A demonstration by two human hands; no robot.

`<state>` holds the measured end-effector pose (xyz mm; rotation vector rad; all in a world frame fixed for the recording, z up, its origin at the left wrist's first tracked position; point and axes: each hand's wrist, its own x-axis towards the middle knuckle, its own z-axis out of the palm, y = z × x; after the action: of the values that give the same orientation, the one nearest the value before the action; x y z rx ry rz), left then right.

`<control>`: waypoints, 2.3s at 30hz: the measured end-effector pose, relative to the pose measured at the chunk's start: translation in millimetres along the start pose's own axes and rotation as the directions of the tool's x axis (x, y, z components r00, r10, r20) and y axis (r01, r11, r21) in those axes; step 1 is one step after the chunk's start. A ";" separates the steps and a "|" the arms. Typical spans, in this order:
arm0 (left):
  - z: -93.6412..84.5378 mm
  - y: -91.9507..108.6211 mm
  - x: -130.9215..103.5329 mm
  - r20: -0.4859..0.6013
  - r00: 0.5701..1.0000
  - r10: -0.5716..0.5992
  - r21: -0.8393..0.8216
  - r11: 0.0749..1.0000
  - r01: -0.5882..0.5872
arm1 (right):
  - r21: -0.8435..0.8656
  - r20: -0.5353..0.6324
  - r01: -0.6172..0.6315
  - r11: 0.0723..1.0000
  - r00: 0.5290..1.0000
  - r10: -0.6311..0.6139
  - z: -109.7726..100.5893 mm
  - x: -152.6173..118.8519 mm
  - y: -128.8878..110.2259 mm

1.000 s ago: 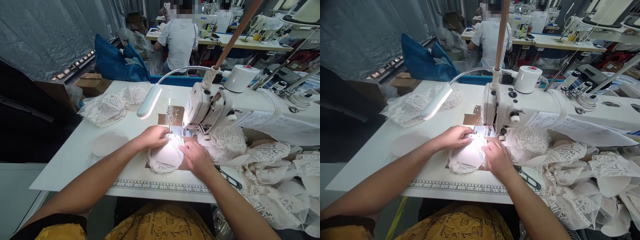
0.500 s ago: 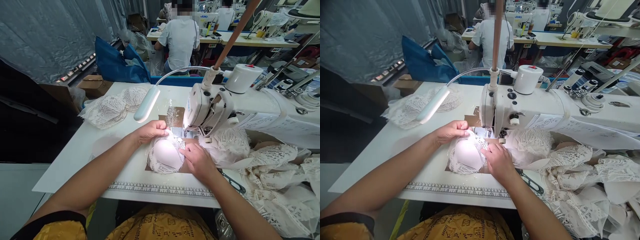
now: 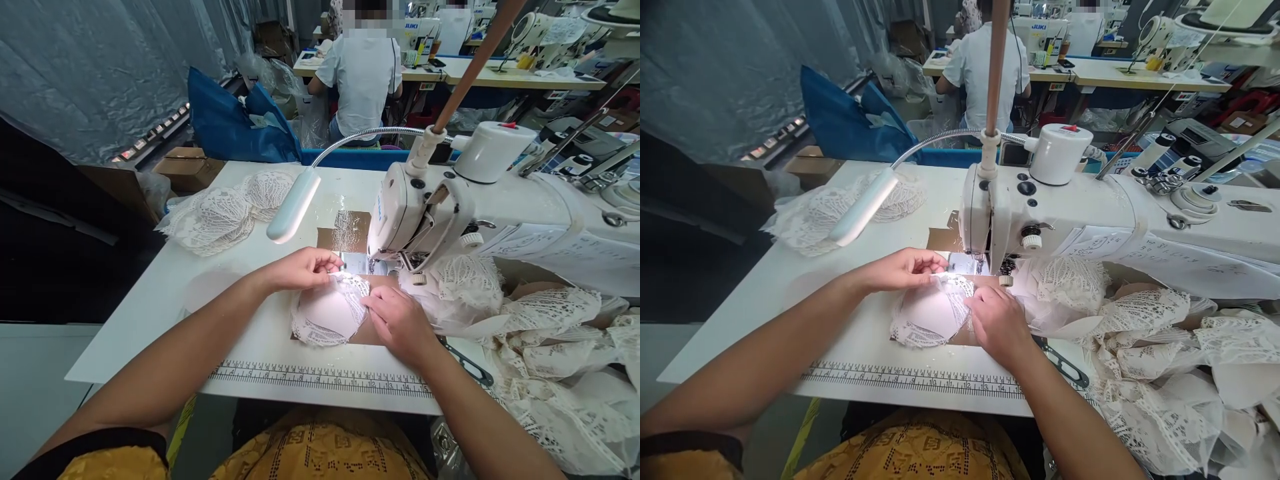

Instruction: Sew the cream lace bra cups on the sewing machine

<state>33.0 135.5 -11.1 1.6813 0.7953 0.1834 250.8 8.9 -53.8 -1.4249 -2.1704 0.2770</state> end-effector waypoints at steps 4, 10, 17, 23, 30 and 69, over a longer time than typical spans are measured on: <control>7.7 6.5 -1.3 0.076 0.995 0.056 -0.038 0.998 -0.054 | 0.096 -0.150 -0.062 0.993 0.986 0.076 -0.8 1.4 -1.7; 20.6 12.1 -7.5 0.088 0.989 0.120 -0.147 0.983 -0.106 | 0.169 -0.090 -0.116 0.979 0.987 0.132 0.3 8.1 -9.4; 16.4 -3.3 -9.9 -0.210 0.970 0.119 -0.245 0.955 -0.170 | 0.270 0.098 -0.342 0.900 0.940 0.327 -4.9 7.7 -12.0; 12.7 -4.0 -8.3 -0.125 0.981 0.151 0.014 0.988 -0.151 | 0.309 0.132 -0.318 0.896 0.948 0.291 -10.7 9.0 -16.2; 18.4 9.6 -2.6 -0.185 0.972 0.146 0.301 0.950 -0.086 | 0.017 -0.008 -0.336 0.942 0.942 0.337 -7.3 3.6 -4.7; 27.9 -11.9 28.6 0.229 0.872 0.432 0.790 0.441 -0.426 | -0.411 -0.002 -0.193 0.891 0.977 0.211 5.0 11.4 0.6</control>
<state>64.3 130.5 -38.1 2.8087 0.4207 0.1741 245.1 20.0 -54.7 -1.8974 -2.2017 -0.0867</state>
